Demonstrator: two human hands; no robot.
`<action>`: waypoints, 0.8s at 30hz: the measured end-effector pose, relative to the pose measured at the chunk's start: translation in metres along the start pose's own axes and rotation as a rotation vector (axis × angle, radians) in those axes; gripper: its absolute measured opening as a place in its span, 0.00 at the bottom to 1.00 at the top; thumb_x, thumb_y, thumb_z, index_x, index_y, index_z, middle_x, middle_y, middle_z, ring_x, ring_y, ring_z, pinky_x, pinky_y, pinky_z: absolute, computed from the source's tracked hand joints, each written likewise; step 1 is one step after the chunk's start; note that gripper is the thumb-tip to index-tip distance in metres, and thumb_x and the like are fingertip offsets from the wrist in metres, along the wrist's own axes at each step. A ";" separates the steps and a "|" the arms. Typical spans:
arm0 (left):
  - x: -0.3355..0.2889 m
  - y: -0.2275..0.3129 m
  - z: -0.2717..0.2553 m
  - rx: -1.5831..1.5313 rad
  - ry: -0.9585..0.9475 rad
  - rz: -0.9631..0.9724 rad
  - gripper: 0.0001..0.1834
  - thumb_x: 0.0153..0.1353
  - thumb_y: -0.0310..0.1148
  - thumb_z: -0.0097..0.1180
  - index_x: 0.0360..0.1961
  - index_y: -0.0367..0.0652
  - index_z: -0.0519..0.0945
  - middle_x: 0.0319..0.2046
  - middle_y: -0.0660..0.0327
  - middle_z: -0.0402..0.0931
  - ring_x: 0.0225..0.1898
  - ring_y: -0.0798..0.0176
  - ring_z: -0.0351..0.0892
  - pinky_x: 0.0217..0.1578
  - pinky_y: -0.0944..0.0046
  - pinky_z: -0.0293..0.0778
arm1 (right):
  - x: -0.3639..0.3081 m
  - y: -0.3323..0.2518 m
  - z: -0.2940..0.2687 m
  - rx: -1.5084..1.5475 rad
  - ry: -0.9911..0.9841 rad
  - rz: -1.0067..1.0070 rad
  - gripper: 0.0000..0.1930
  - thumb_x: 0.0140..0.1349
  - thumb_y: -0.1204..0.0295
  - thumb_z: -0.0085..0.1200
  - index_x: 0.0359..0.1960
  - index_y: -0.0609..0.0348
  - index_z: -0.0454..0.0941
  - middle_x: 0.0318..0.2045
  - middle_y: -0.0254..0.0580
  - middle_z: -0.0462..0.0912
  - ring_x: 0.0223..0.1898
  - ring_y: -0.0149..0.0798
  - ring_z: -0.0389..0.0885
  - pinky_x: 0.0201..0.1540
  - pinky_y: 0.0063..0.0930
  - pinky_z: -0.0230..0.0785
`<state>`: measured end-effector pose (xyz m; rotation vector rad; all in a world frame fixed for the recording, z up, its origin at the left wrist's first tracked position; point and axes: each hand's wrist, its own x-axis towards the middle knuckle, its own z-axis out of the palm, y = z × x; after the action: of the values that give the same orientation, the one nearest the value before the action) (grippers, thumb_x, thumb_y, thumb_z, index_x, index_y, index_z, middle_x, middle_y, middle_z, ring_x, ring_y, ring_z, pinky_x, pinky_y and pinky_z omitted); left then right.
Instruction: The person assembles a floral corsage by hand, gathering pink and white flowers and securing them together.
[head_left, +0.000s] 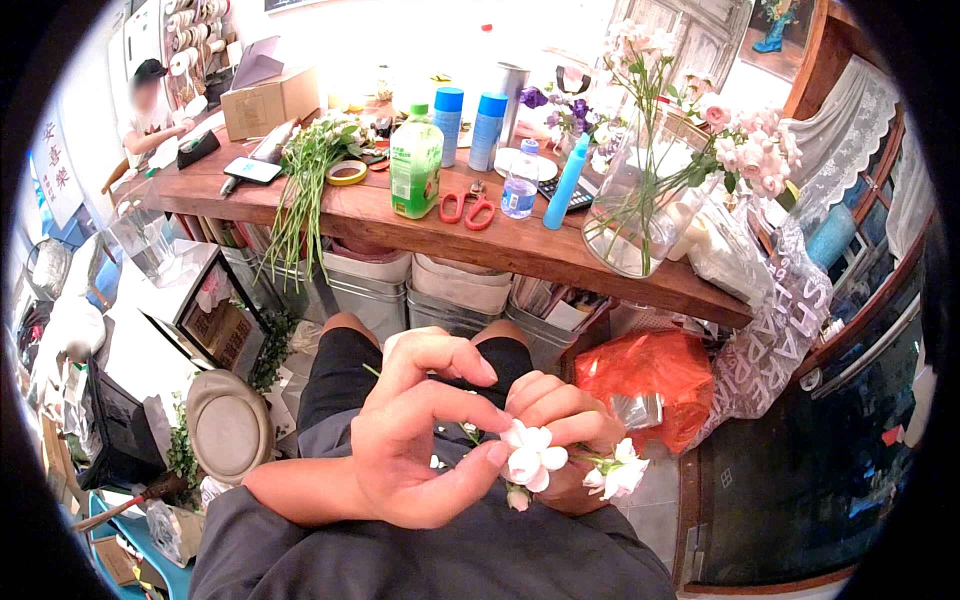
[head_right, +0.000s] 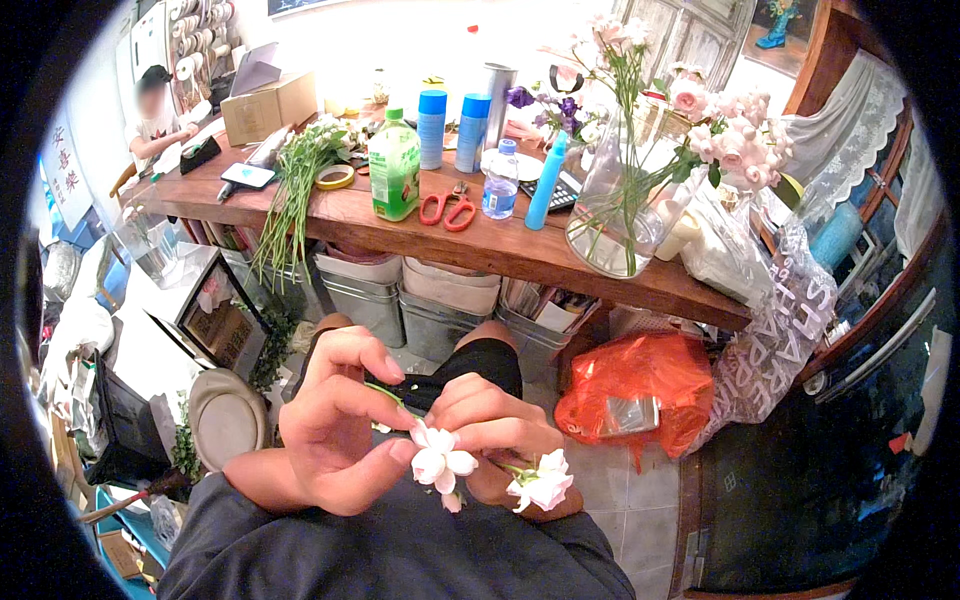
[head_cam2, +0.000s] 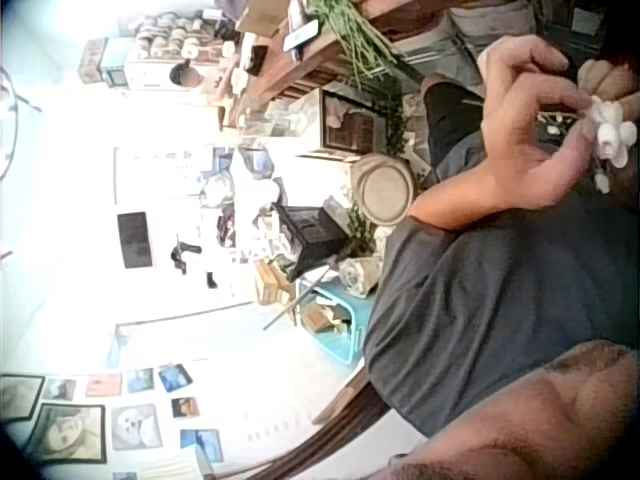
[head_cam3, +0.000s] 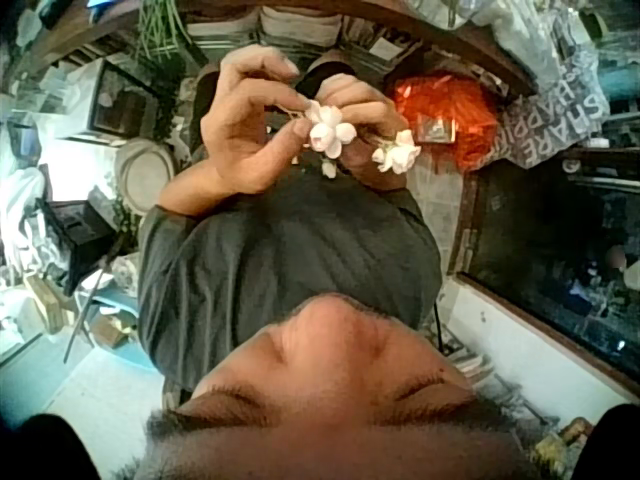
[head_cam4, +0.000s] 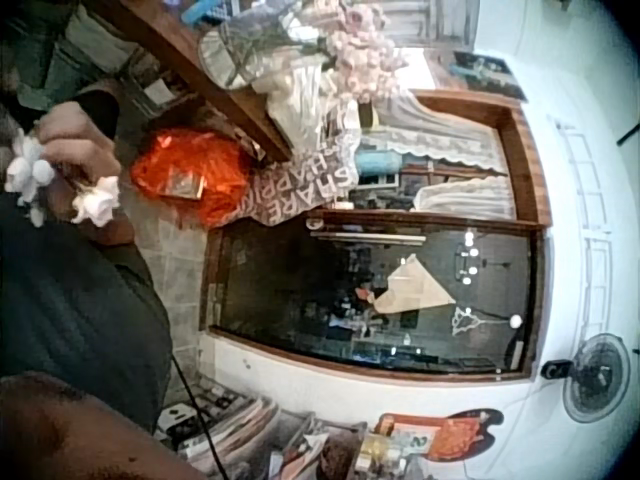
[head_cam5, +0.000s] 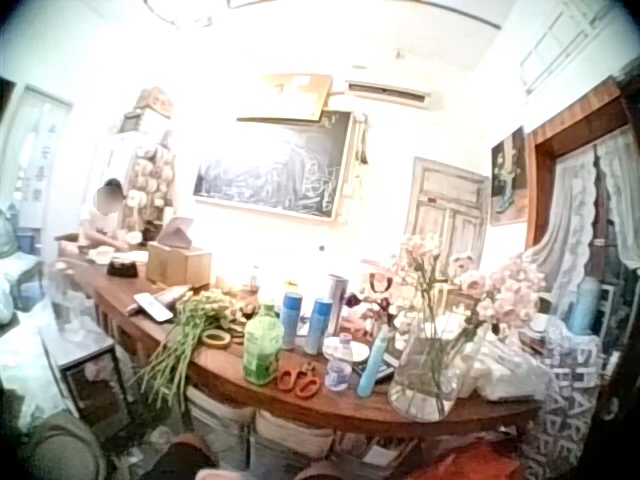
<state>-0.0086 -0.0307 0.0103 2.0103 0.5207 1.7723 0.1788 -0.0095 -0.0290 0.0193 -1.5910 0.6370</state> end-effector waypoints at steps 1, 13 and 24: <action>0.000 0.000 0.001 -0.085 -0.009 -0.039 0.13 0.49 0.27 0.73 0.36 0.38 0.85 0.48 0.50 0.71 0.50 0.56 0.69 0.53 0.59 0.63 | 0.000 -0.001 0.000 -0.001 -0.011 0.008 0.11 0.67 0.75 0.66 0.47 0.63 0.80 0.39 0.53 0.85 0.38 0.51 0.86 0.43 0.47 0.78; -0.011 0.000 0.015 -0.751 -0.036 -0.436 0.25 0.60 0.20 0.69 0.58 0.35 0.75 0.49 0.56 0.78 0.49 0.66 0.76 0.52 0.63 0.73 | -0.007 0.005 0.007 -0.070 0.147 -0.067 0.11 0.65 0.72 0.69 0.44 0.59 0.80 0.42 0.47 0.79 0.42 0.46 0.81 0.45 0.43 0.77; -0.004 0.009 0.004 -0.907 -0.110 -0.653 0.30 0.61 0.17 0.68 0.64 0.33 0.71 0.43 0.57 0.83 0.46 0.68 0.82 0.52 0.66 0.75 | -0.008 0.011 0.006 -0.173 0.177 -0.131 0.10 0.67 0.66 0.66 0.39 0.59 0.80 0.38 0.45 0.80 0.41 0.46 0.80 0.43 0.41 0.75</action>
<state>-0.0051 -0.0405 0.0108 1.1126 0.2176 1.1570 0.1697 -0.0054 -0.0405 -0.0593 -1.4552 0.3876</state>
